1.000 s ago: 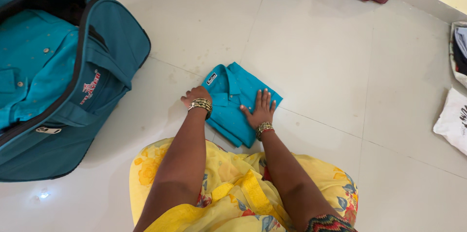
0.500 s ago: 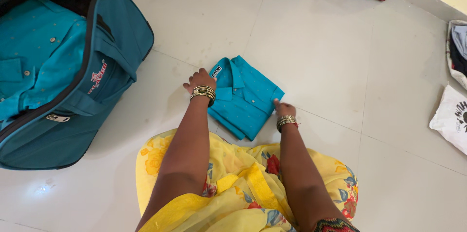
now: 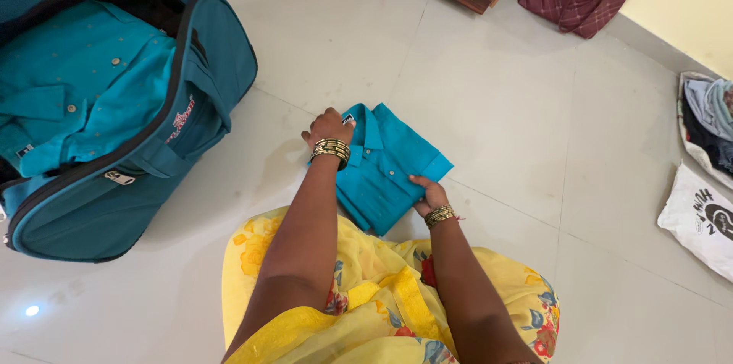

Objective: The person buttons a blue shirt on the floor, handling the collar and small white buttons by hand.

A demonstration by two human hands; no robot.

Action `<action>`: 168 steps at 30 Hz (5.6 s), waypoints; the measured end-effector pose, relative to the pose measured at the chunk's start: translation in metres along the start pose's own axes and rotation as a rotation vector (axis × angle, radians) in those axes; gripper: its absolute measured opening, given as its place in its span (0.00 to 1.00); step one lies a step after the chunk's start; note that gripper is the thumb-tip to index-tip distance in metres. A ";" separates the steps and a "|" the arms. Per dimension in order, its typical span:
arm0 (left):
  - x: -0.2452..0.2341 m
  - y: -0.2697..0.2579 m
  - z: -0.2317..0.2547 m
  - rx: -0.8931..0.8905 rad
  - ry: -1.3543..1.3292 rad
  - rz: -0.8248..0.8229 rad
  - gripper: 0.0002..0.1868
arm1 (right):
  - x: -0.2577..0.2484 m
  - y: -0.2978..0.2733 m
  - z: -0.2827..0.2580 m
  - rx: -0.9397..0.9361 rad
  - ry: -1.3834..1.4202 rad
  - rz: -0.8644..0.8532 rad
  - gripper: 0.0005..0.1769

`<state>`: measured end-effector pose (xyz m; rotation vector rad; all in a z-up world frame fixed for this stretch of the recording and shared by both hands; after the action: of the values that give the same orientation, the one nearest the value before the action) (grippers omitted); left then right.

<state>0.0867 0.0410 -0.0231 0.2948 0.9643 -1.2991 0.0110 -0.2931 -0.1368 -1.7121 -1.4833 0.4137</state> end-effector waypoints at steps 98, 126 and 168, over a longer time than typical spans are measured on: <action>0.125 -0.021 -0.017 0.036 0.598 -0.717 0.37 | -0.024 0.021 -0.074 -0.560 -1.532 0.101 0.59; 0.149 -0.011 -0.050 -0.092 0.465 -0.798 0.56 | -0.072 0.073 -0.128 -0.768 -1.209 0.552 0.30; 0.145 0.003 -0.060 0.000 0.608 -0.825 0.47 | -0.260 0.028 -0.158 -0.458 -1.381 0.679 0.51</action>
<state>0.0577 -0.0158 -0.1670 0.3106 1.7089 -2.0112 0.0747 -0.5915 -0.1276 -2.4248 -1.8686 2.0590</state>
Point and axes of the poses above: each hand's wrist, its own y-axis towards the middle knuckle, its own x-axis out of the palm, z = x × y, the point moved 10 cm from there along y, towards the middle knuckle, and after that the axes turned 6 degrees about x, right-handed, at the moved point
